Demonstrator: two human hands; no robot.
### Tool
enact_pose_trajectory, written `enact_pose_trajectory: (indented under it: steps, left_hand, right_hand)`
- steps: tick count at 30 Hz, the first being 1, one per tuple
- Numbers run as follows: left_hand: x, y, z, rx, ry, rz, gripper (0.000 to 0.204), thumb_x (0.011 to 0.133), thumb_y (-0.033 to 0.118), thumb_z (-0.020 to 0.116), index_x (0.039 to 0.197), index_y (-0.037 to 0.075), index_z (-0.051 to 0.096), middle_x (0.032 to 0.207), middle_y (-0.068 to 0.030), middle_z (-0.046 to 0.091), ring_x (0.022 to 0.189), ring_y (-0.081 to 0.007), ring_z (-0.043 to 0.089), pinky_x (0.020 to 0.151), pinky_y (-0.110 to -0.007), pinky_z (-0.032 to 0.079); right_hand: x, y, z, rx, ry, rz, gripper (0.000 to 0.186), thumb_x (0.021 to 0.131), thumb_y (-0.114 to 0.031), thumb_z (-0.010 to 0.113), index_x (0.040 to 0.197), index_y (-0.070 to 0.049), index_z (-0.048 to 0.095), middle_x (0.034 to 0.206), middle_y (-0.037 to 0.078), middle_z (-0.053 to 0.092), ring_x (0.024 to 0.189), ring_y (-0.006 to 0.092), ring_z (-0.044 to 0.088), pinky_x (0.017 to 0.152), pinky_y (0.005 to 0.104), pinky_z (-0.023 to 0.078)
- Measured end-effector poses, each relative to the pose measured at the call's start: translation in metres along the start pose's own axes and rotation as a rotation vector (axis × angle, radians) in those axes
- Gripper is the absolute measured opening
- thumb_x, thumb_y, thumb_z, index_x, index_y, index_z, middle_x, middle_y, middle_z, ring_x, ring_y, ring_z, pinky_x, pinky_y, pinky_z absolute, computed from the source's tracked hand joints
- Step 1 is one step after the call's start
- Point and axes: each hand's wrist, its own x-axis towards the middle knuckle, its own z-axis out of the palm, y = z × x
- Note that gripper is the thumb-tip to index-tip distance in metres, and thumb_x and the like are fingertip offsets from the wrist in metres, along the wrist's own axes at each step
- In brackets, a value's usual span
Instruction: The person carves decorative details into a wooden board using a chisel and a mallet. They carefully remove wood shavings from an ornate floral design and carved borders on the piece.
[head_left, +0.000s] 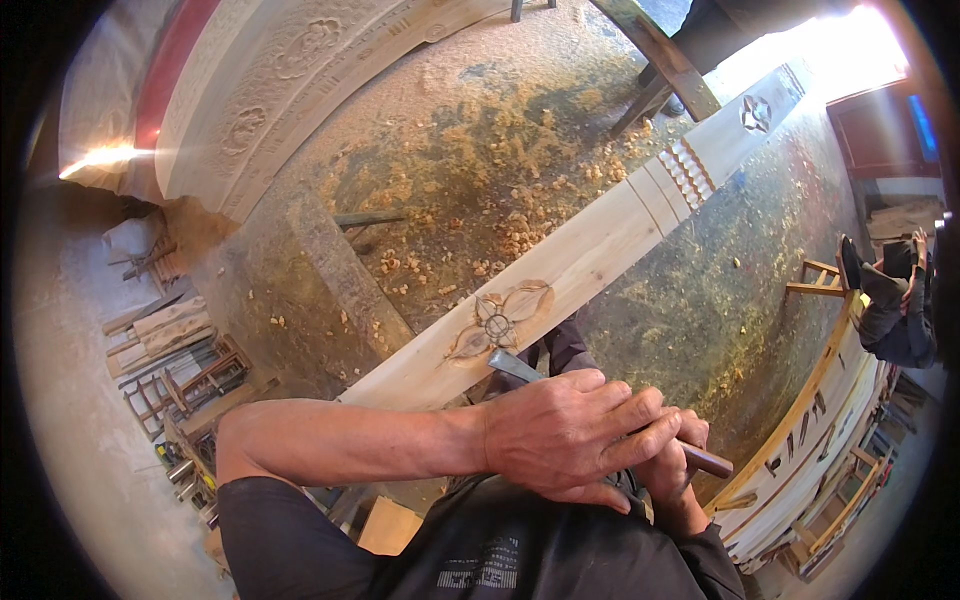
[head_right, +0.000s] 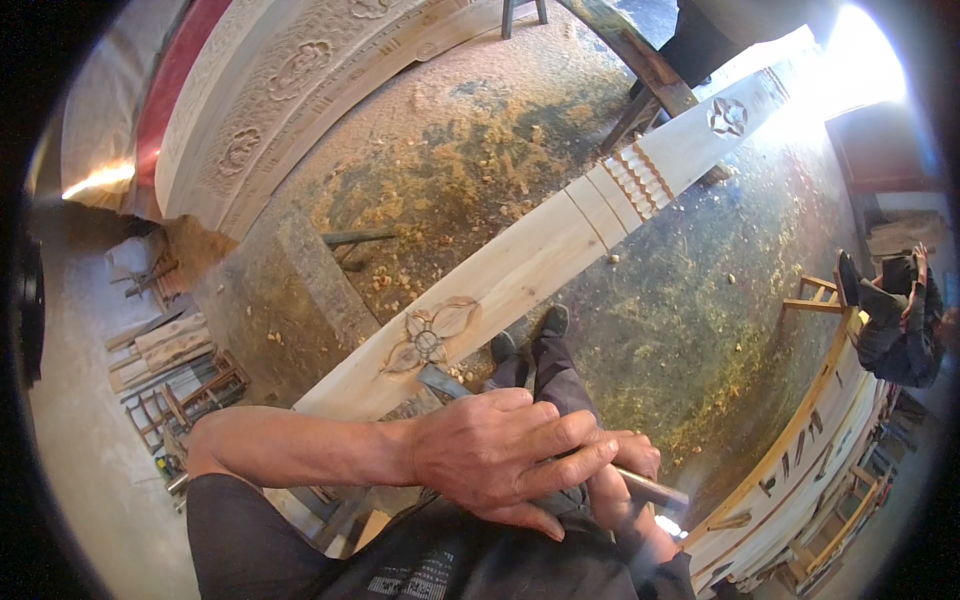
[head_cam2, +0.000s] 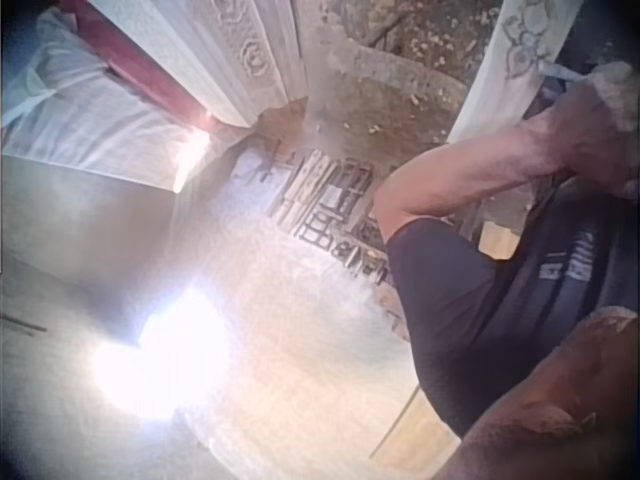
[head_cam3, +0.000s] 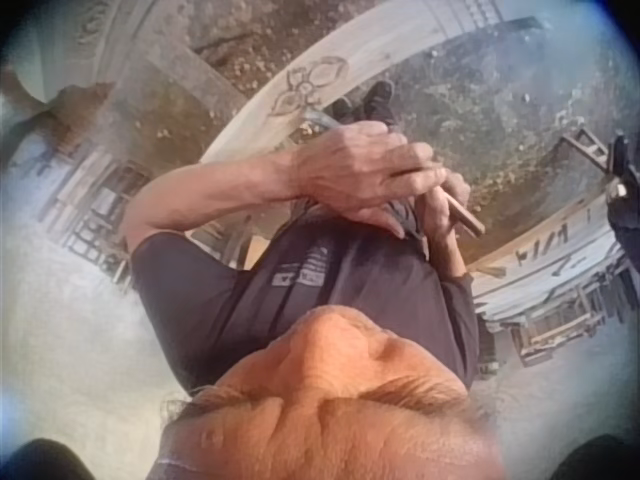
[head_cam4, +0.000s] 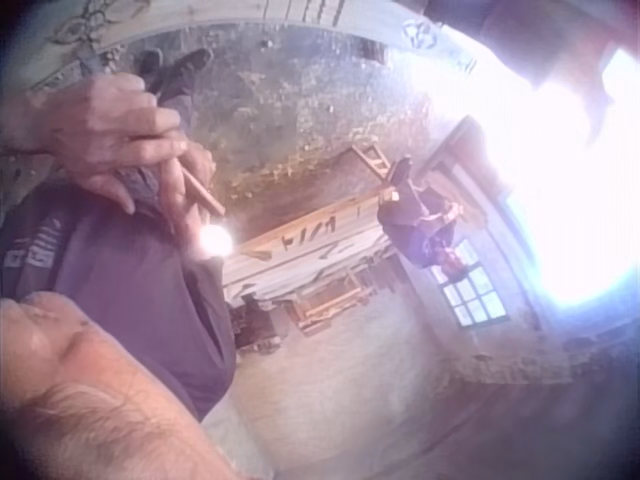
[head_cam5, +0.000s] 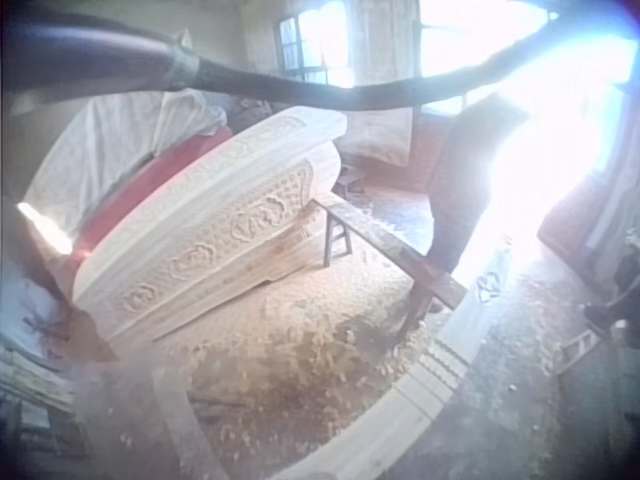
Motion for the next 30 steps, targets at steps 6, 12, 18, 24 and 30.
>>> enact_pose_trajectory:
  steps: [6,12,18,24,30]
  left_hand:
    - [0.005,0.001,0.0,0.007,0.007,-0.012,0.075,0.093,0.062,0.058,0.135,0.0,0.056,0.118,-0.0117,0.059,0.076,-0.019,0.057,0.062,-0.031,0.045]
    - [-0.001,0.005,-0.001,0.18,0.062,0.136,0.067,0.096,0.059,0.056,0.134,0.005,0.061,0.108,-0.0079,0.065,0.07,-0.0143,0.058,0.056,-0.025,0.041]
    - [-0.008,0.004,0.01,0.072,0.009,0.164,0.071,0.096,0.057,0.057,0.141,0.002,0.056,0.115,-0.0107,0.063,0.081,-0.0162,0.061,0.058,-0.028,0.044]
    - [-0.008,0.005,0.01,0.054,0.005,0.188,0.072,0.097,0.058,0.054,0.141,0.0,0.054,0.118,-0.0123,0.062,0.086,-0.0183,0.061,0.061,-0.029,0.046]
    - [-0.01,0.005,0.009,0.008,-0.017,0.154,0.075,0.099,0.058,0.052,0.146,-0.001,0.049,0.12,-0.0153,0.063,0.088,-0.0187,0.063,0.061,-0.029,0.047]
  right_hand:
    - [-0.01,0.003,0.0,-0.323,0.024,0.077,0.018,0.093,-0.022,0.06,0.085,-0.006,0.06,0.078,0.004,0.061,0.069,0.0192,0.06,0.063,0.0328,0.048]
    - [-0.018,0.007,0.005,-0.298,-0.03,-0.003,0.025,0.088,-0.027,0.06,0.09,-0.004,0.072,0.087,0.013,0.072,0.078,0.0271,0.07,0.072,0.039,0.054]
    - [-0.011,-0.005,0.003,-0.275,-0.05,-0.074,0.026,0.088,-0.027,0.06,0.091,-0.004,0.072,0.087,0.013,0.072,0.079,0.0274,0.07,0.073,0.0391,0.054]
    - [-0.007,-0.009,0.006,-0.276,-0.073,-0.1,0.027,0.088,-0.027,0.06,0.092,-0.003,0.072,0.088,0.013,0.073,0.079,0.0276,0.07,0.073,0.0392,0.054]
    - [-0.007,-0.011,0.008,-0.272,-0.077,-0.111,0.028,0.088,-0.028,0.06,0.093,-0.003,0.072,0.088,0.013,0.073,0.08,0.0279,0.071,0.073,0.0393,0.054]
